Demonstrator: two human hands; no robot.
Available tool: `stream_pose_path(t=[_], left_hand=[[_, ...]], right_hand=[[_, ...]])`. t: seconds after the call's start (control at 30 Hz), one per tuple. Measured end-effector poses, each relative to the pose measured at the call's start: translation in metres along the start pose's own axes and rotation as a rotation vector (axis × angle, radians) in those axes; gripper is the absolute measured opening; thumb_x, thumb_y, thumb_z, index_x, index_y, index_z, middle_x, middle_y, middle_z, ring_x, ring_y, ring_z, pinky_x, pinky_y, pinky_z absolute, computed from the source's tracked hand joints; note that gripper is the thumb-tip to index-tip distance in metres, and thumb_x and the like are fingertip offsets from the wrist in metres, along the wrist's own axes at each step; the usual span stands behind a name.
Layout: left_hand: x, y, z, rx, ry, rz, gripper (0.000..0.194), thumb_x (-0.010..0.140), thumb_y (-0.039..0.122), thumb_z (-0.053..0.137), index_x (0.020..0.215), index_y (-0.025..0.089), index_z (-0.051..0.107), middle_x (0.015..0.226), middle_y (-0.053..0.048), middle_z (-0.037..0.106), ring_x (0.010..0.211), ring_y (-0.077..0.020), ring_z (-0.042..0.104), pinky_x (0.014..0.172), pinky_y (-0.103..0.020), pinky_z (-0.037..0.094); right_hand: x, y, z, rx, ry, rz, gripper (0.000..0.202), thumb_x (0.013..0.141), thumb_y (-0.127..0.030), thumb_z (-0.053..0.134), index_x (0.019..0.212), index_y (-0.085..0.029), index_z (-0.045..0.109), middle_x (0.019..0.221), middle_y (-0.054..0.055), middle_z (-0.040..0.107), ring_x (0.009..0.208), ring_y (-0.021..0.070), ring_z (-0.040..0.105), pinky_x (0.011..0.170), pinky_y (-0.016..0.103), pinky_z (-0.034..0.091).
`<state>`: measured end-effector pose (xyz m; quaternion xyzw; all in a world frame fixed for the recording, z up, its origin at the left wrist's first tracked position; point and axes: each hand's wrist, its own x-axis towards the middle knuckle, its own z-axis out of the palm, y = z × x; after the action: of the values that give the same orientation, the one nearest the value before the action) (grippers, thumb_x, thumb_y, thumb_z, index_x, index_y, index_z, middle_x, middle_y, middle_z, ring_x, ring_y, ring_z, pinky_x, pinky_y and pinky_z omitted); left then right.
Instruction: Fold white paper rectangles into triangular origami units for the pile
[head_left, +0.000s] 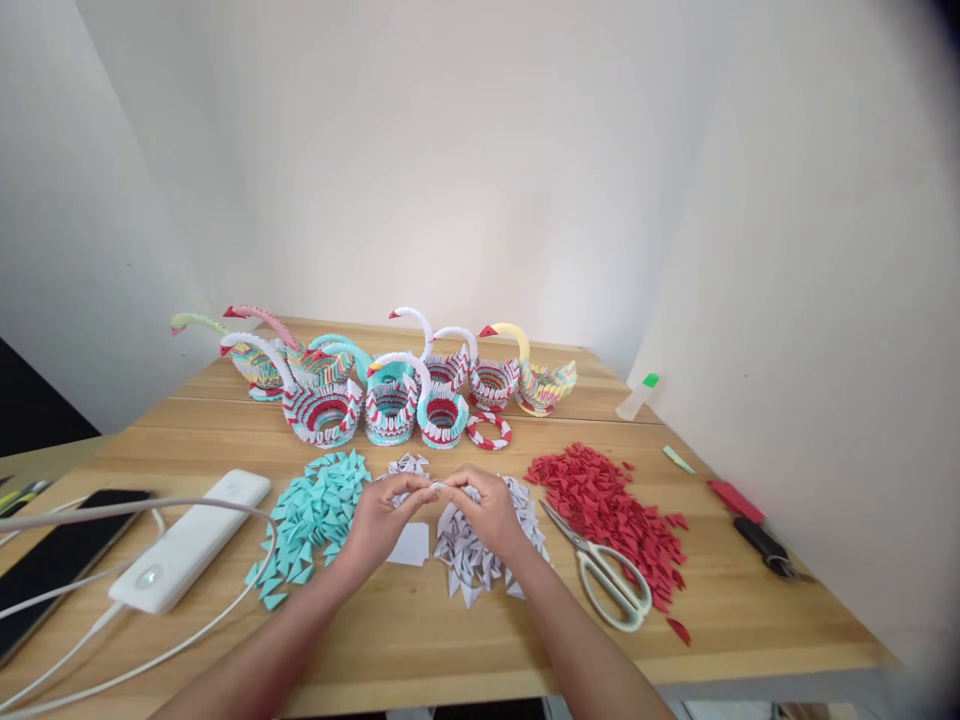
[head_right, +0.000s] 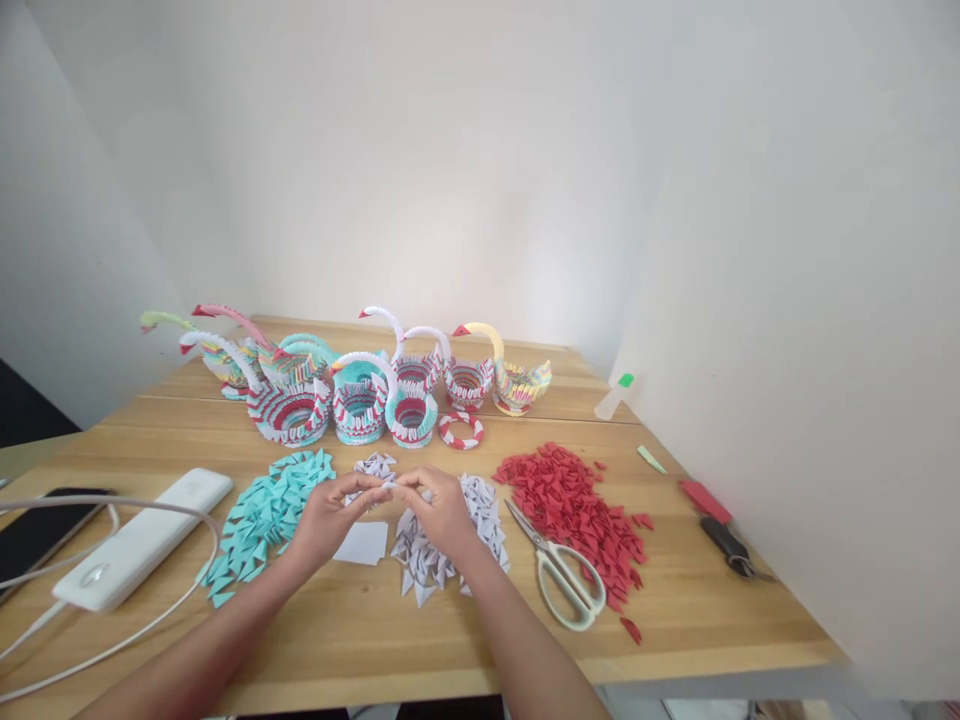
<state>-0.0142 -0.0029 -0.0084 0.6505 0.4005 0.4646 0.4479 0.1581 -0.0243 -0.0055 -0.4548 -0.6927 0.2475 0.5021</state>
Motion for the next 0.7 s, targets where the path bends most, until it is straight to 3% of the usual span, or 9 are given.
stream_pose_path(t=[0.17, 0.4, 0.6, 0.7], left_hand=[[0.000, -0.003, -0.001, 0.097, -0.021, 0.065, 0.012, 0.078, 0.030, 0.066, 0.072, 0.021, 0.072, 0.074, -0.002, 0.072, 0.073, -0.0209, 0.064, 0.073, -0.028, 0.046], [-0.001, -0.004, -0.001, 0.224, -0.020, 0.233, 0.012, 0.080, 0.030, 0.066, 0.073, 0.022, 0.071, 0.074, -0.004, 0.070, 0.075, -0.0217, 0.061, 0.077, -0.031, 0.041], [-0.003, 0.004, 0.003, -0.141, -0.103, -0.049, 0.018, 0.079, 0.035, 0.064, 0.075, 0.018, 0.067, 0.069, -0.003, 0.069, 0.069, -0.0196, 0.062, 0.071, -0.029, 0.046], [-0.002, 0.003, 0.002, -0.267, -0.123, -0.102, 0.021, 0.077, 0.036, 0.065, 0.073, 0.016, 0.066, 0.069, -0.004, 0.068, 0.069, -0.0184, 0.061, 0.071, -0.028, 0.047]], right_hand=[[-0.001, 0.002, 0.000, 0.023, -0.019, -0.013, 0.009, 0.084, -0.024, 0.062, 0.091, -0.020, 0.068, 0.084, 0.002, 0.068, 0.078, 0.0162, 0.062, 0.073, 0.025, 0.046], [-0.003, -0.003, 0.000, -0.021, -0.021, -0.079, 0.011, 0.088, -0.022, 0.056, 0.081, -0.019, 0.065, 0.078, 0.002, 0.063, 0.075, 0.0155, 0.059, 0.072, 0.025, 0.043], [-0.005, -0.004, 0.004, 0.027, 0.059, -0.087, 0.011, 0.087, -0.023, 0.055, 0.081, -0.020, 0.064, 0.078, 0.002, 0.063, 0.075, 0.0160, 0.059, 0.072, 0.027, 0.046], [-0.005, -0.003, 0.004, 0.046, 0.064, -0.098, 0.009, 0.087, -0.023, 0.057, 0.082, -0.021, 0.065, 0.079, 0.002, 0.064, 0.076, 0.0159, 0.060, 0.073, 0.027, 0.046]])
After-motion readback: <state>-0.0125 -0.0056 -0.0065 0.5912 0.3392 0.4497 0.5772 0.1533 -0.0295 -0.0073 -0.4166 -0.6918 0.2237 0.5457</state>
